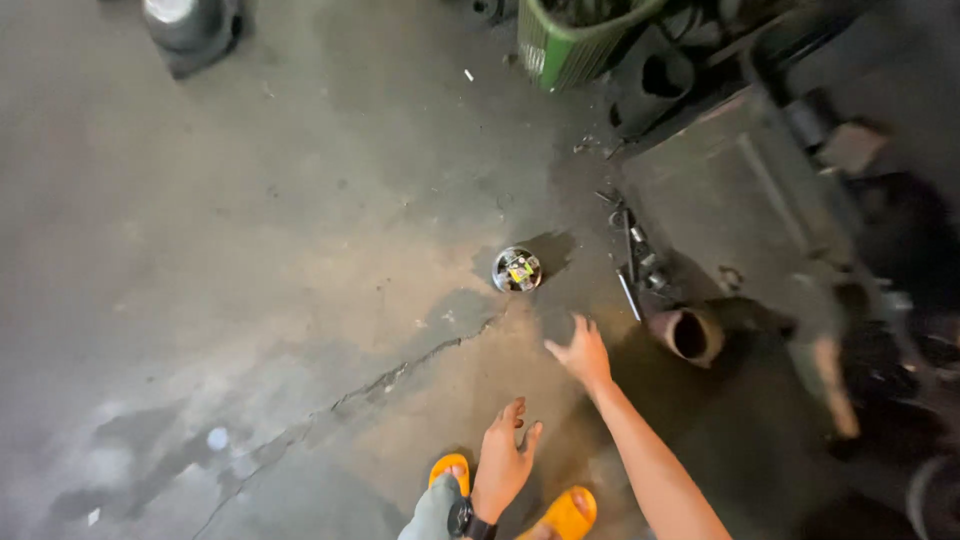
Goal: The person operates a metal lathe, adjusting the chuck and tool post while the machine runs. They use a wrench to tighten the chuck and handle metal shavings, then adjust the tool post and tailstock.
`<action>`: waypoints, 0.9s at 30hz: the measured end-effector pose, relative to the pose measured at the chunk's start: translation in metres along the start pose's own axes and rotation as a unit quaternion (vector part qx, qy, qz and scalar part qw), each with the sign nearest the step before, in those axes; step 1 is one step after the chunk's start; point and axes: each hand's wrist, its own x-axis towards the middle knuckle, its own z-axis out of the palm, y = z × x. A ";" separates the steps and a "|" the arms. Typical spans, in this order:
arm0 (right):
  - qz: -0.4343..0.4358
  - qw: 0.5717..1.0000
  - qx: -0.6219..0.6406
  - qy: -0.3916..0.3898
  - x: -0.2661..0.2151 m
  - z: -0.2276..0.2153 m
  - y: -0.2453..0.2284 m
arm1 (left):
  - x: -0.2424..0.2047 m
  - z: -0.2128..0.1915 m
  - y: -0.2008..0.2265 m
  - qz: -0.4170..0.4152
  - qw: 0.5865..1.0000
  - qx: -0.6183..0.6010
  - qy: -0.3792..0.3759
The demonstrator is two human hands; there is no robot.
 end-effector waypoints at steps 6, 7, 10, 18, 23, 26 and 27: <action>-0.052 0.997 -0.058 0.001 0.136 0.083 -0.048 | 0.066 -0.023 0.000 0.001 0.994 0.103 -0.030; -0.074 0.991 -0.115 -0.008 0.148 0.093 -0.048 | 0.070 -0.022 -0.004 0.024 0.997 0.071 -0.017; -0.108 0.977 -0.185 -0.011 0.171 0.117 -0.040 | 0.079 -0.019 -0.013 0.047 0.998 0.039 -0.022; -0.023 0.992 0.029 0.119 0.170 0.093 0.022 | 0.089 -0.017 -0.010 0.105 0.993 0.021 -0.038; -0.027 0.992 -0.053 0.109 0.162 0.081 -0.004 | 0.092 -0.014 -0.012 0.095 0.994 0.010 -0.051; -0.058 0.987 -0.137 -0.061 0.156 0.084 -0.043 | 0.094 -0.010 -0.014 0.072 0.995 0.000 -0.065; -0.056 0.988 -0.134 -0.059 0.158 0.091 -0.044 | 0.095 -0.008 -0.016 0.073 0.995 0.002 -0.067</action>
